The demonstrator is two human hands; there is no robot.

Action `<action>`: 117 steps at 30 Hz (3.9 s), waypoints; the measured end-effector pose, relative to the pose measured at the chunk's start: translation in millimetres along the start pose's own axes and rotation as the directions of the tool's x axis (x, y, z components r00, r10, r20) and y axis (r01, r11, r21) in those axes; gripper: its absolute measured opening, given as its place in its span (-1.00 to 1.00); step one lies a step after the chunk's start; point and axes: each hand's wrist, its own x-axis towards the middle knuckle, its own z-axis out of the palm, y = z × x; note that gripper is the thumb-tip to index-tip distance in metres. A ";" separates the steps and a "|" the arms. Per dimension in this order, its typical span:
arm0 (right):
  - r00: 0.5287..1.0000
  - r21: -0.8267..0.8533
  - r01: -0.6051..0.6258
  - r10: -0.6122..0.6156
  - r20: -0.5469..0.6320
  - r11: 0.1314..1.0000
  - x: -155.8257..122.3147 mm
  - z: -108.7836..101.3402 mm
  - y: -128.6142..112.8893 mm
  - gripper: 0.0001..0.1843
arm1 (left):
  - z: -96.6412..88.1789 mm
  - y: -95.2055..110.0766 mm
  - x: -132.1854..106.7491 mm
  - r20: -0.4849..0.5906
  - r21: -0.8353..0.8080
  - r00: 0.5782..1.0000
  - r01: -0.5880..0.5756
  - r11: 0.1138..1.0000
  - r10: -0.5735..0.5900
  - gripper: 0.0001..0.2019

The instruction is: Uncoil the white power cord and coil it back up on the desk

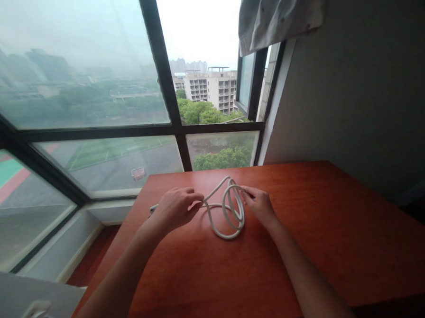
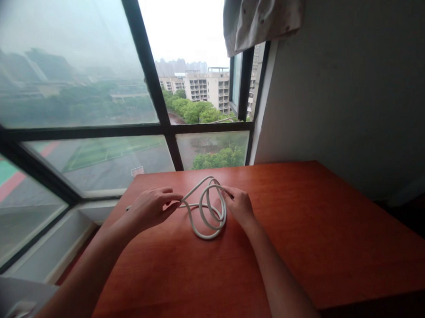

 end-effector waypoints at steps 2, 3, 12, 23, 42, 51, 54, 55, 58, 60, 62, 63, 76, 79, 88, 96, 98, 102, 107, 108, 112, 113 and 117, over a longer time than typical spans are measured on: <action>1.000 -0.049 0.028 -0.027 0.012 0.998 -2.0 7.0 -0.6 -0.67 | -0.7 3.2 2.5 -0.002 -0.003 1.000 -0.022 1.000 0.022 -0.71; 0.999 -0.082 0.030 -0.028 0.028 0.996 -2.9 10.0 -0.4 -0.70 | -0.7 4.5 3.7 -0.003 -0.003 0.999 -0.032 0.999 0.032 -0.71; 0.994 -0.177 0.033 -0.013 0.111 0.984 -6.2 20.0 1.6 -0.76 | 13.3 -2.1 4.8 -0.004 -0.215 0.988 0.148 0.965 -0.152 -0.73; 0.993 -0.194 -0.043 0.064 0.104 0.980 -5.8 22.3 0.0 -0.73 | 15.8 7.9 -7.4 0.468 -0.858 0.846 0.365 -0.363 -0.257 -0.57; 0.947 0.113 -0.082 0.042 0.317 0.990 -1.5 -4.8 -22.5 -0.46 | 84.6 58.5 26.0 -0.126 -0.973 0.784 0.023 0.231 -0.608 -0.58; 0.951 -0.189 0.095 -0.033 0.307 0.977 -5.1 -1.1 -29.2 -0.50 | 93.8 59.2 32.4 -0.311 -0.782 0.831 0.052 0.621 -0.461 -0.60; 0.959 -0.202 0.083 -0.023 0.283 0.976 -5.4 0.0 -30.7 -0.68 | 94.1 50.9 30.8 -0.255 -0.841 0.825 0.069 0.537 -0.505 -0.65; 0.962 -0.205 0.077 -0.019 0.271 0.976 -5.5 0.1 -31.2 -0.71 | 94.2 46.2 29.4 -0.225 -0.848 0.822 0.098 0.521 -0.522 -0.72; 0.973 -0.223 0.062 -0.009 0.229 0.973 -5.6 0.4 -31.6 -0.74 | 95.2 29.3 24.3 -0.120 -0.790 0.842 0.240 0.564 -0.526 -0.79; 0.979 -0.228 0.059 -0.012 0.203 0.972 -5.6 0.8 -31.1 -0.73 | 96.6 20.0 21.3 -0.055 -0.701 0.856 0.333 0.631 -0.513 -0.80; 0.982 -0.220 0.063 -0.021 0.189 0.973 -5.7 1.3 -30.1 -0.71 | 98.2 15.5 19.2 -0.009 -0.633 0.854 0.398 0.664 -0.521 -0.80; 0.982 -0.215 0.068 -0.026 0.189 0.974 -5.6 1.6 -29.4 -0.70 | 98.8 15.3 18.5 0.028 -0.637 0.852 0.419 0.647 -0.523 -0.81; 0.992 -0.248 0.047 -0.016 0.127 0.968 -5.2 4.4 -16.9 -0.57 | 93.1 35.8 19.3 0.563 -0.775 0.801 0.426 -0.467 -0.204 -0.74; 0.994 -0.281 0.039 -0.008 0.112 0.959 -5.6 4.6 -16.5 -0.57 | 93.2 32.7 17.4 0.511 -0.739 0.851 0.360 -0.569 -0.125 -0.74; 0.976 0.004 -0.076 0.073 0.205 0.997 -2.6 0.3 -13.9 -0.45 | 82.1 42.7 16.6 0.227 -0.951 0.953 0.171 -0.259 -0.202 -0.59; 0.967 -0.068 -0.074 0.088 0.238 0.995 -7.2 14.2 -21.2 -0.51 | 84.8 63.7 25.0 0.058 -0.997 0.917 0.032 -0.072 -0.395 -0.56; 0.966 -0.151 -0.031 0.068 0.248 0.988 -10.7 20.8 -26.1 -0.59 | 86.1 66.6 27.2 0.072 -0.996 0.892 0.043 -0.073 -0.446 -0.55; 0.960 -0.229 -0.008 0.071 0.270 0.973 -18.8 32.0 -35.6 -0.55 | 92.4 64.6 33.7 0.074 -0.997 0.826 0.070 -0.028 -0.559 -0.51; 0.936 -0.107 0.014 0.025 0.351 0.994 -17.6 26.8 -39.3 -0.52 | 94.9 49.8 39.5 -0.037 -0.989 0.766 0.066 0.135 -0.642 -0.66; 0.936 -0.068 0.007 0.017 0.351 0.998 -15.6 22.8 -38.6 -0.56 | 93.4 46.9 39.0 -0.050 -0.987 0.776 0.058 0.150 -0.629 -0.70; 0.936 0.105 -0.097 0.054 0.349 0.990 -8.8 6.7 -32.9 -0.57 | 83.4 41.1 33.7 -0.019 -0.992 0.825 0.056 0.115 -0.565 -0.73; 0.933 0.136 -0.119 0.064 0.353 0.983 -8.1 4.0 -31.6 -0.57 | 80.7 40.9 32.3 -0.002 -0.992 0.838 0.068 0.108 -0.546 -0.73; 0.906 0.298 -0.231 0.093 0.414 0.926 -8.3 -1.5 -30.3 -0.60 | 72.1 40.9 29.4 0.007 -0.981 0.876 0.100 0.167 -0.482 -0.79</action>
